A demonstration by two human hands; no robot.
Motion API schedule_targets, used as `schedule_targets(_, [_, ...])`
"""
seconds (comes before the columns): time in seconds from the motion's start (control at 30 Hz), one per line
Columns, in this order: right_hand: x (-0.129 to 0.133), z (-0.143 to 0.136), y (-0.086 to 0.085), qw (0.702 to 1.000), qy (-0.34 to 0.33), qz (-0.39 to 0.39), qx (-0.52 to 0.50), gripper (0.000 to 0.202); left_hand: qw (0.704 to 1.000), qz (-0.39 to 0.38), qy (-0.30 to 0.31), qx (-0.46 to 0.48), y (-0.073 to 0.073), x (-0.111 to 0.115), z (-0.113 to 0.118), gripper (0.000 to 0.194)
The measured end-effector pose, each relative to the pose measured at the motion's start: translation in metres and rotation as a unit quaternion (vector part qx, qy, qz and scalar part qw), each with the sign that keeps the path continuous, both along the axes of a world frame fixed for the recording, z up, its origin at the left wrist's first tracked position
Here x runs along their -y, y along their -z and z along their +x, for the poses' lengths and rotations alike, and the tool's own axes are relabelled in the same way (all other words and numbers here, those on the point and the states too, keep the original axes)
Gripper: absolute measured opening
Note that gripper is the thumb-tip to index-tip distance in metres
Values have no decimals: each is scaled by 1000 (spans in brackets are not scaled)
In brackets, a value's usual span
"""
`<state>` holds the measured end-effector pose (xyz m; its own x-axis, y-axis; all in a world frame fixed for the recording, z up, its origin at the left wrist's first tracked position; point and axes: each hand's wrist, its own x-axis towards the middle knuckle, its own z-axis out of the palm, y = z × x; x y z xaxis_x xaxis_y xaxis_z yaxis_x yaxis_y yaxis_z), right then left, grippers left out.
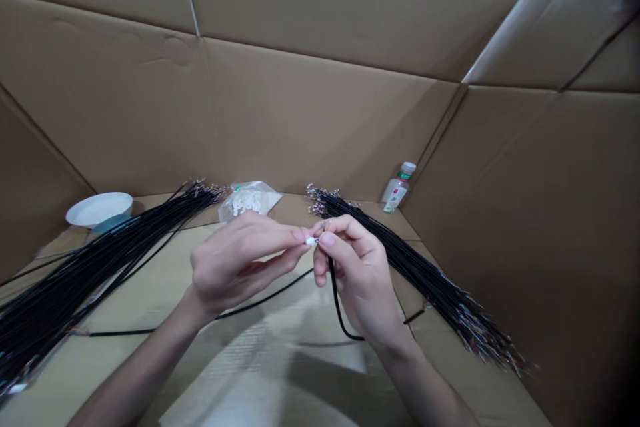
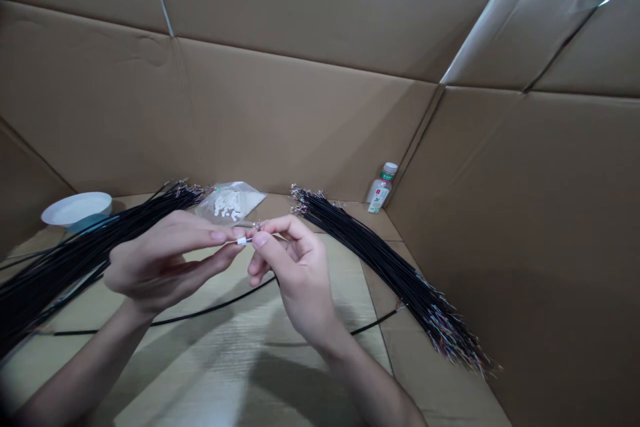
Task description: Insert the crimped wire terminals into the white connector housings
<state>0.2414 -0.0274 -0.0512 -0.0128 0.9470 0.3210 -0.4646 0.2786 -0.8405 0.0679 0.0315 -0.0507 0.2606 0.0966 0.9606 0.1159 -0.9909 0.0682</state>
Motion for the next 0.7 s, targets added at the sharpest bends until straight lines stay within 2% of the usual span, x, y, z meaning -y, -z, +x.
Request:
schedule_targets(0.17, [0, -3, -4, 999, -3, -26, -29, 10, 993, 58, -87, -55, 8, -2, -8, 47])
schedule_targets(0.27, [-1, -1, -5, 999, -11, -22, -35, 9, 994, 54, -86, -44, 4, -4, -4, 46])
schedule_targets(0.43, [-2, 3, -4, 1000, -24, -9, -8, 7, 996, 61, -62, -33, -1, -8, 1, 31])
schedule_targets(0.53, [-2, 5, -4, 999, -46, -13, 9, 9, 992, 87, -89, -25, 4, -8, -3, 29])
schedule_targets(0.7, [-3, 10, -7, 992, -124, -27, 20, 10, 975, 149, -154, -62, 10, -7, -11, 23])
